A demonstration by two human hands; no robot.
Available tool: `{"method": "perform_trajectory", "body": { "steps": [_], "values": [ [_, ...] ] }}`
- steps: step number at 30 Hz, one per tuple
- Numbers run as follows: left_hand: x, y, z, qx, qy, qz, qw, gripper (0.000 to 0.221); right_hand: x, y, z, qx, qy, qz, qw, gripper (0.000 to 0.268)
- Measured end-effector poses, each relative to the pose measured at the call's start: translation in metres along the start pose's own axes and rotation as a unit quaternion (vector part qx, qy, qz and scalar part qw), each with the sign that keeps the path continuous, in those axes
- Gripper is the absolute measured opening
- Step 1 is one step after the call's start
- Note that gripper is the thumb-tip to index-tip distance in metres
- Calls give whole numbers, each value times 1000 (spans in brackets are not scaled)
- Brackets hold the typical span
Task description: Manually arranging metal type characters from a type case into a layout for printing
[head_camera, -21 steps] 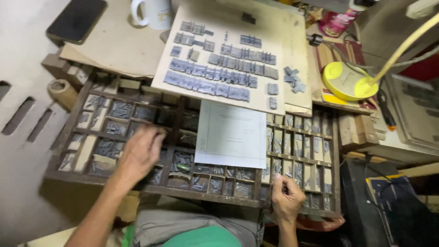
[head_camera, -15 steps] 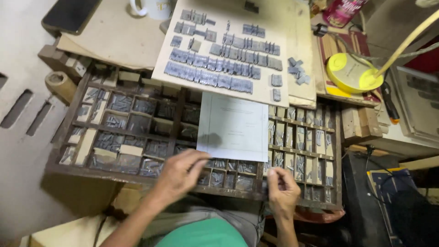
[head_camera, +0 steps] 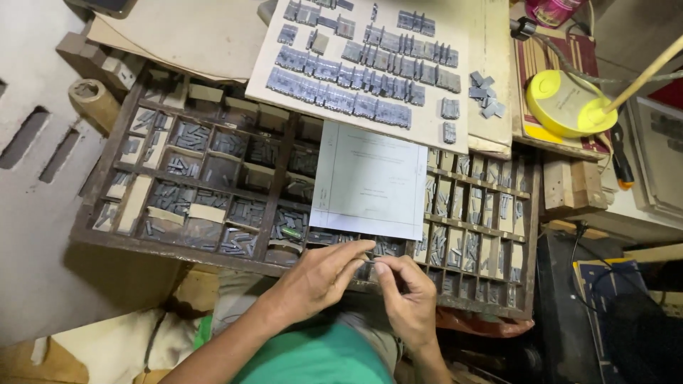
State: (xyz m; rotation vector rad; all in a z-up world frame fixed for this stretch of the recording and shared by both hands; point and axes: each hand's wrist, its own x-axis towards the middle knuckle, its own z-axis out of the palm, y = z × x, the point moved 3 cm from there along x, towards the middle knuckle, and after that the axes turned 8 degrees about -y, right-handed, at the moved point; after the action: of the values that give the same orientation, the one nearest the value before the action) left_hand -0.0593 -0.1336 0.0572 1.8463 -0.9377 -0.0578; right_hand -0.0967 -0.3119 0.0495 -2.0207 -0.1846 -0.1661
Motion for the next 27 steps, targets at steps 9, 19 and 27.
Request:
{"method": "perform_trajectory", "body": {
  "steps": [9,19,27],
  "values": [
    [2,3,5,55,54,76,994,41,-11,36,1,301,19,153,941,18],
    [1,-17,13,6,50,35,998,28,0,17,6,112,34,118,986,15],
    [-13,-70,30,77,89,25,993,45,90,53,-36,-133,-45,116,983,30]
  ]
}}
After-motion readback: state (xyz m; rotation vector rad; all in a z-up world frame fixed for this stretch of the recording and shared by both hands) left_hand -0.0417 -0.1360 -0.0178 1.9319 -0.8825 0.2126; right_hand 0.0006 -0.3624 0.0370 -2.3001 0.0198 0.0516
